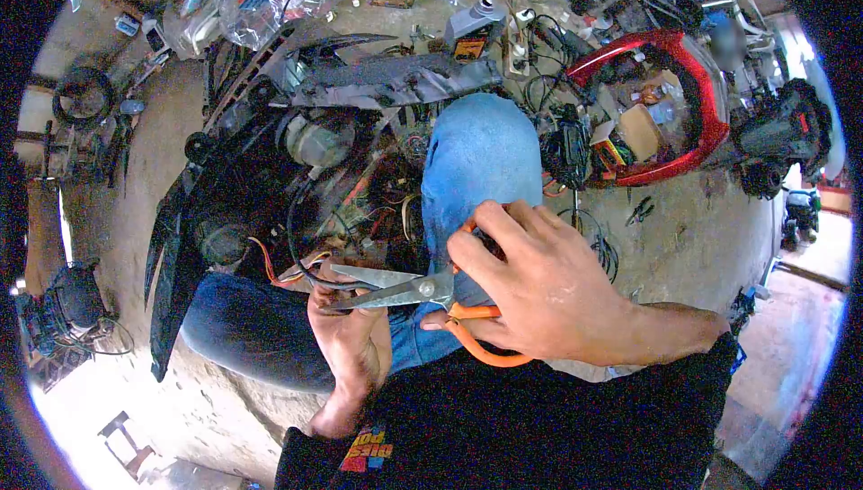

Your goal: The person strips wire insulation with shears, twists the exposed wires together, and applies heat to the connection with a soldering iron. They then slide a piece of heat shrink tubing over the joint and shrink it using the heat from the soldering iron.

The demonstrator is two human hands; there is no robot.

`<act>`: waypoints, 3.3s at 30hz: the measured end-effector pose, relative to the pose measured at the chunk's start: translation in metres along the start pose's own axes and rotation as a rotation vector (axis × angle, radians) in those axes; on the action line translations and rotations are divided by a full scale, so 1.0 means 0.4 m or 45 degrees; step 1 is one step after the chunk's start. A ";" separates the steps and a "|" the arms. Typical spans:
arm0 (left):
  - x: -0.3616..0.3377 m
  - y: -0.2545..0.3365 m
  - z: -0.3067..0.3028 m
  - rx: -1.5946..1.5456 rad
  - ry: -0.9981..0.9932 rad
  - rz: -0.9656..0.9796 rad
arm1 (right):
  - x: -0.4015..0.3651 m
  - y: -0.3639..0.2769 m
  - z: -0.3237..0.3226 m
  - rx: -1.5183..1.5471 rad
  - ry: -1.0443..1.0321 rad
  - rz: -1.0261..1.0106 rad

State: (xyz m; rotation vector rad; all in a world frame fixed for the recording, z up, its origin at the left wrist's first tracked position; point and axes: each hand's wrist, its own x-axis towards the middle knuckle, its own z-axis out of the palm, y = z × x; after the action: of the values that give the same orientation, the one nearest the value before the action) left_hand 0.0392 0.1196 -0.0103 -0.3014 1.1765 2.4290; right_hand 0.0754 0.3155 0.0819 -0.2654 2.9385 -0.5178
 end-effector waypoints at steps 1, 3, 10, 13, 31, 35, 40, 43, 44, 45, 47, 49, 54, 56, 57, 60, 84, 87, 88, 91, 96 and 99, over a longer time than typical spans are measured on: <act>-0.001 0.001 -0.001 -0.022 -0.008 -0.005 | 0.000 0.001 0.000 0.005 -0.001 -0.003; -0.001 0.000 -0.003 -0.028 0.003 -0.020 | -0.001 0.002 -0.001 0.015 0.000 -0.008; -0.003 -0.016 -0.014 0.014 0.023 0.007 | -0.005 0.002 -0.001 -0.034 0.002 -0.010; -0.004 -0.014 -0.010 0.039 0.042 0.025 | -0.006 0.002 0.003 -0.028 0.001 -0.003; 0.014 0.036 -0.016 -0.149 -0.325 -0.097 | -0.209 -0.045 0.240 0.797 -0.503 0.591; 0.016 0.032 -0.020 -0.131 -0.391 -0.125 | -0.280 -0.083 0.360 0.550 -0.376 0.435; 0.008 0.035 -0.041 -0.102 -0.405 -0.233 | -0.206 -0.038 0.257 0.626 -0.677 0.187; 0.005 0.036 -0.057 -0.059 -0.415 -0.254 | -0.082 -0.026 0.101 0.789 -0.183 0.288; 0.000 0.038 -0.059 -0.013 -0.402 -0.243 | -0.054 -0.026 0.079 0.954 0.053 0.318; -0.005 0.039 -0.061 0.030 -0.390 -0.228 | -0.029 -0.025 0.077 0.932 0.137 0.258; -0.013 0.042 -0.068 0.138 -0.377 -0.183 | 0.015 -0.031 0.080 0.895 0.305 0.137; -0.017 0.044 -0.081 0.263 -0.372 -0.121 | 0.050 -0.028 0.091 1.150 0.074 0.240; -0.025 0.081 -0.048 0.505 -0.219 -0.079 | 0.128 -0.018 0.141 1.814 -0.437 0.571; -0.029 0.083 -0.049 0.473 -0.103 -0.149 | 0.147 -0.011 0.158 1.850 -0.510 0.571; -0.030 0.064 -0.030 0.498 0.049 0.031 | 0.154 -0.008 0.162 1.890 -0.535 0.573; -0.034 0.056 -0.049 0.415 0.043 -0.039 | 0.164 0.002 0.178 1.999 -0.610 0.568; -0.041 0.010 -0.095 1.106 0.189 0.373 | 0.186 -0.031 0.213 2.131 -0.479 0.572; -0.038 -0.003 -0.106 1.105 0.234 0.391 | 0.182 -0.041 0.226 2.083 -0.442 0.588; -0.037 -0.009 -0.110 1.108 0.247 0.408 | 0.181 -0.041 0.230 2.066 -0.438 0.595; -0.040 -0.011 -0.112 1.041 0.286 0.372 | 0.182 -0.045 0.219 2.012 -0.494 0.599; -0.042 0.004 -0.053 0.528 0.352 0.301 | 0.185 -0.080 0.210 1.827 -0.199 0.479; -0.027 -0.004 -0.073 0.710 0.275 0.602 | 0.174 -0.101 0.161 1.406 0.081 0.183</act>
State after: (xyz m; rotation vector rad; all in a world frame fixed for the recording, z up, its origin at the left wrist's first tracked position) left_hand 0.0497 0.0946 -0.0255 -0.1199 2.1595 2.3358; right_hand 0.0249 0.2433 0.0282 0.1048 2.2236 -1.9516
